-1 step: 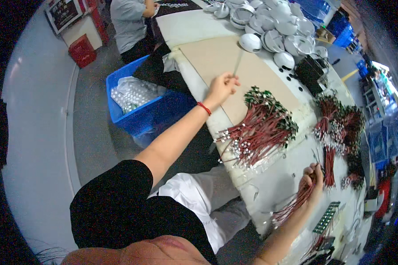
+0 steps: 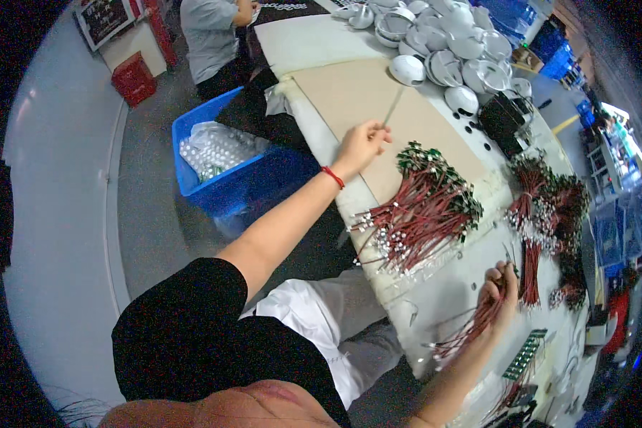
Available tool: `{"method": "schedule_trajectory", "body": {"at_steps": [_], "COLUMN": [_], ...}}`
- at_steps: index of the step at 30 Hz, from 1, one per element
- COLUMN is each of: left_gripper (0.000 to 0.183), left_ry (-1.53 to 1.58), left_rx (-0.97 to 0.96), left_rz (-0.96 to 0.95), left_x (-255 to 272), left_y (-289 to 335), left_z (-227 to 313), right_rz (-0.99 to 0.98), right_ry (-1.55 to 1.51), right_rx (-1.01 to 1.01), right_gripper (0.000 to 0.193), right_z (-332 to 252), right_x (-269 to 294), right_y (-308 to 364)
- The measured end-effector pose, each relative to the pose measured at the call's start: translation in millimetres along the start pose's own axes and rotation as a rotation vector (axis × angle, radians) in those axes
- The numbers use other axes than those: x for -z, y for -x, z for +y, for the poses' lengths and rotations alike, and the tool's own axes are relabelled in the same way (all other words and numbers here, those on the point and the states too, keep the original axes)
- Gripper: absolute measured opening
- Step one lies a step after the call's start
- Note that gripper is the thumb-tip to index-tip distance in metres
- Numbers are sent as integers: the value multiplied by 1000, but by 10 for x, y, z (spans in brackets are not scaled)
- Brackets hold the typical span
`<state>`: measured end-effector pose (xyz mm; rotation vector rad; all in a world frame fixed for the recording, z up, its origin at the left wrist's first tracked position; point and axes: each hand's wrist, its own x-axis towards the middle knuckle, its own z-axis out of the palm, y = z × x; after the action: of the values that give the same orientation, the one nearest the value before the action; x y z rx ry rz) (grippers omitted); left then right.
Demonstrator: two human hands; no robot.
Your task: The person gathers bundles of red-wired decorative light strands with white tips and green circuit boards, aligns them, and secures them with green zip ties. The person repeatedly picks up bundles, wraps the ties, and places the finished bundles on the table.
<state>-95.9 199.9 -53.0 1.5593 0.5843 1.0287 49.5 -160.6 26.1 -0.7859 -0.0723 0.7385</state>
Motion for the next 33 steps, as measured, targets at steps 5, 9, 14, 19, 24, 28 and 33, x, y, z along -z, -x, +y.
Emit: {"method": "schedule_trajectory", "body": {"at_steps": [5,9,14,19,24,28,33], "left_gripper": [19,19,19,18,17,17,18], "left_ry": [-131,-71,-55,-77,-67,-68,-63], "left_rx": [-72,-83,-72,-104,-88,-111,-108], "left_rz": [32,14,-8,-5,-19,5,-12], "left_x": [55,96,99,131,163,120,132], "left_y": [40,55,80,78,90,69,70], "left_z": [59,34,118,118,174,133,136], "right_rz": [-47,-142,-111,68,123,21,-113], "right_ry": [310,707,1472,1928,2105,2020,1989], "right_rx": [105,376,1021,1013,1025,1123,1189], "right_gripper": [20,13,14,16,21,27,29], "right_z": [547,765,1035,1148,1145,1110,1105], "right_x": [-804,-1235,-1159,-1297,-1290,-1230,-1080], "right_y": [-252,-551,-997,-937,-916,-878,-891]}}
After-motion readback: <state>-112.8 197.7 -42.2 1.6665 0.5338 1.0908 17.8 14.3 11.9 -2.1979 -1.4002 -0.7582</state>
